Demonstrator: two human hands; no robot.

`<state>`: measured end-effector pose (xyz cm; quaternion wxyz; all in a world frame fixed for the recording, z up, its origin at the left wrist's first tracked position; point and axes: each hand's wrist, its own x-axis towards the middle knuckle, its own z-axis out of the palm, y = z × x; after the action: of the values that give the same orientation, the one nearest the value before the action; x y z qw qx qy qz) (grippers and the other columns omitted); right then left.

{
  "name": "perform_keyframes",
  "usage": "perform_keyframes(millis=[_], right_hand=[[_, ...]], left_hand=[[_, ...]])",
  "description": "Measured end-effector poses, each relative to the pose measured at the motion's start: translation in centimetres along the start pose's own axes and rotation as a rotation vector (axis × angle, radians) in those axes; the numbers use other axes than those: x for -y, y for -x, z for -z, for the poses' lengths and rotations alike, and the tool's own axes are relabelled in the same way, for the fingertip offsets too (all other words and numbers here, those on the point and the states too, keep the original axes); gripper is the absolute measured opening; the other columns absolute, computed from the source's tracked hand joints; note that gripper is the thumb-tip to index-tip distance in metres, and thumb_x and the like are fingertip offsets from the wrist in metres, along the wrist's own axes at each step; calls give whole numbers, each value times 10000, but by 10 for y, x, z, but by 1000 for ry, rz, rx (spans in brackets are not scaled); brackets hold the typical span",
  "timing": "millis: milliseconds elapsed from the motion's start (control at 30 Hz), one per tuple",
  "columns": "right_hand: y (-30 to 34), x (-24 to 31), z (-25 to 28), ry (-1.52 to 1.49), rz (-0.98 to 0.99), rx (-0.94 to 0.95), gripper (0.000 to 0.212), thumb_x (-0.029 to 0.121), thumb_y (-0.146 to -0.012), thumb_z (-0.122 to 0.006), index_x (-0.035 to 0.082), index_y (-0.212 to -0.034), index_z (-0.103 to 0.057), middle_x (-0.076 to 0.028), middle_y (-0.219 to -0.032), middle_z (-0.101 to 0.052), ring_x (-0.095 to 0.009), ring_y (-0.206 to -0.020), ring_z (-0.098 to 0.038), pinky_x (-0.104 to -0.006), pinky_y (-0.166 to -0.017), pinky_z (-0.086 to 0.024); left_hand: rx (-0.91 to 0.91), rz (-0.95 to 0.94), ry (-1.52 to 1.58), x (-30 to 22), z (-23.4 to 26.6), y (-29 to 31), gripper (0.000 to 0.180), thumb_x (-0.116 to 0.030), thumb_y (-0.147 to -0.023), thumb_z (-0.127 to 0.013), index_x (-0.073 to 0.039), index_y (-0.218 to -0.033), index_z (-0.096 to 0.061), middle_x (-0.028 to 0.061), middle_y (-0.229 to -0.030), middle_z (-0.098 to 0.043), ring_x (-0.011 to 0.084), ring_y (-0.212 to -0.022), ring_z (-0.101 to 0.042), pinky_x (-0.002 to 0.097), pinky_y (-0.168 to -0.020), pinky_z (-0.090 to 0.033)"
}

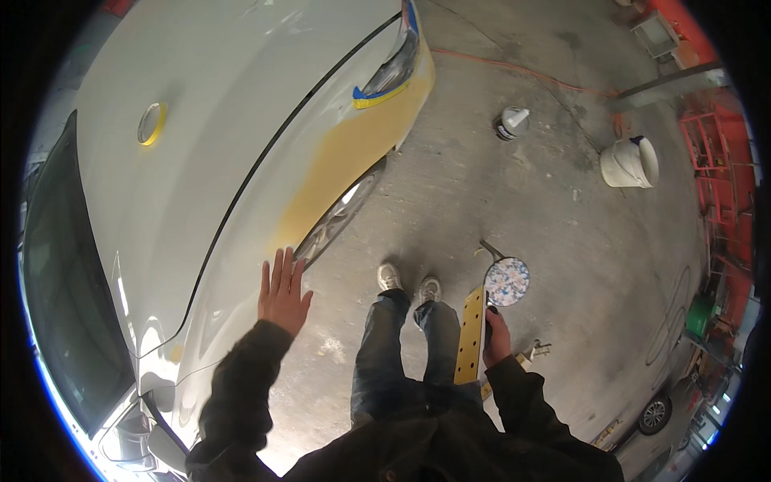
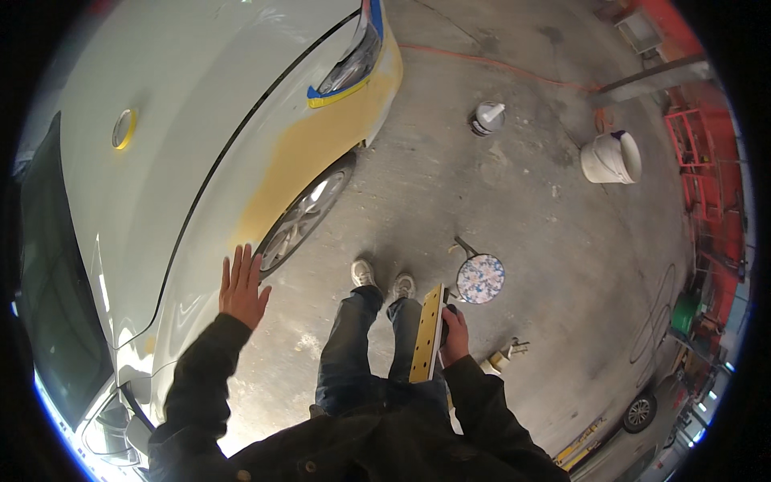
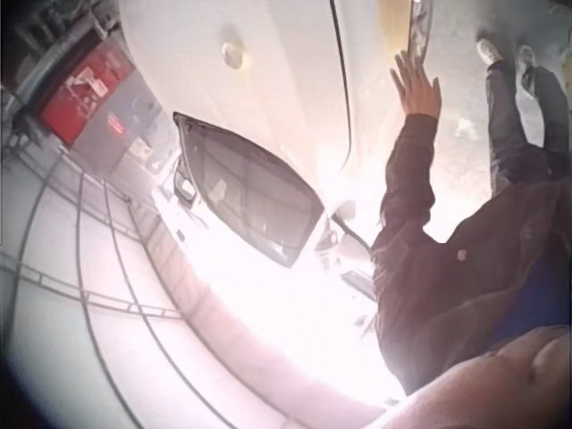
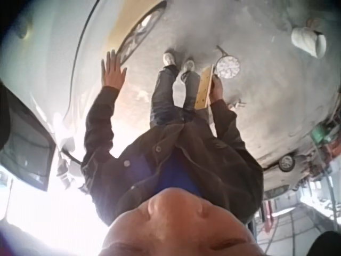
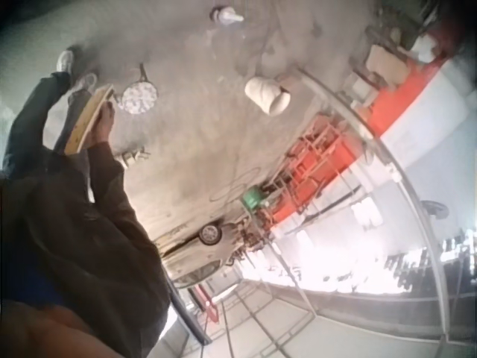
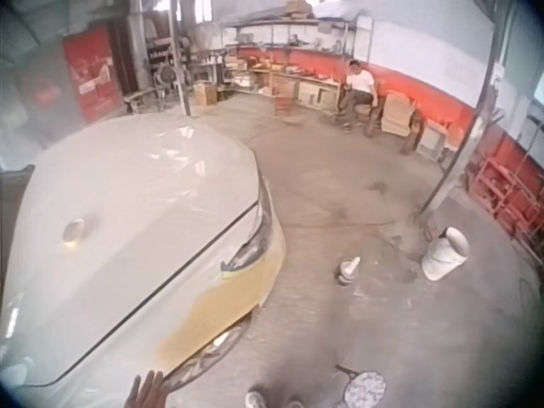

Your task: The person walks to a white sedan in a garage, picks up a sanding block, and sands the front right fender. The person repeatedly rubs the sanding block over the fender surface and periodically wipes the area with their hand.

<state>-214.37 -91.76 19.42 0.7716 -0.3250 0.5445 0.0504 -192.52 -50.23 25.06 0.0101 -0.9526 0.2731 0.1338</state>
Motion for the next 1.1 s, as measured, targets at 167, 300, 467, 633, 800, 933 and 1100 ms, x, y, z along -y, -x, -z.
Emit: perform_keyframes(millis=[167, 300, 467, 633, 800, 933, 1100], right_hand=[[-54, -6, -22, -118, -49, 33, 134, 178, -1062, -643, 109, -1173, -617, -37, -1042, -718, -170, -968, -733, -333, -835, -599], [-70, -38, -19, -227, -98, 71, 167, 180, -1065, -636, 116, -1218, -614, -36, -1072, -719, -166, -988, -733, -331, -844, -606], [-61, -88, 10, -279, -146, 1, 242, 270, -1077, -599, 87, -1226, -648, -65, -1057, -746, -202, -930, -748, -362, -825, -616], [-57, -118, 41, -357, -181, -112, 311, 329, -1074, -567, 89, -1251, -654, -86, -1046, -743, -238, -885, -748, -410, -787, -623], [-52, -126, 59, -411, -211, -103, 343, 382, -1080, -548, 100, -1242, -656, -96, -1035, -738, -257, -862, -740, -411, -761, -617], [-48, -119, 48, -424, -225, -75, 346, 381, -1087, -551, 100, -1262, -651, -80, -1047, -732, -226, -917, -734, -391, -786, -610], [-39, -109, 36, -467, -307, -8, 273, 277, -1081, -606, 106, -1293, -622, -60, -1103, -725, -204, -983, -736, -380, -867, -605]], left_hand=[[47, -364, -584, 46, -4, -93, 823, -461, -998, -635, -52, -1665, -380, 171, -1785, -238, 315, -1673, -159, 524, -1358, -141], [42, -518, -482, 32, 31, -197, 896, -512, -933, -671, -12, -1630, -412, 168, -1774, -266, 300, -1663, -194, 488, -1367, -144], [53, -604, -601, -13, 13, -298, 922, -501, -890, -703, 23, -1600, -435, 188, -1754, -302, 309, -1653, -219, 462, -1368, -151], [124, -655, -691, -39, -15, -368, 917, -479, -873, -742, 41, -1575, -460, 192, -1738, -335, 313, -1638, -252, 449, -1363, -172], [271, -701, -662, -41, 1, -350, 879, -427, -885, -760, 54, -1561, -469, 200, -1729, -346, 319, -1633, -262, 442, -1359, -184], [304, -697, -627, -24, 23, -297, 845, -414, -928, -717, 59, -1576, -452, 198, -1739, -321, 321, -1647, -227, 452, -1361, -178], [376, -701, -627, 17, 46, -241, 842, -469, -970, -674, 22, -1609, -432, 161, -1770, -271, 304, -1663, -186, 454, -1362, -168]])
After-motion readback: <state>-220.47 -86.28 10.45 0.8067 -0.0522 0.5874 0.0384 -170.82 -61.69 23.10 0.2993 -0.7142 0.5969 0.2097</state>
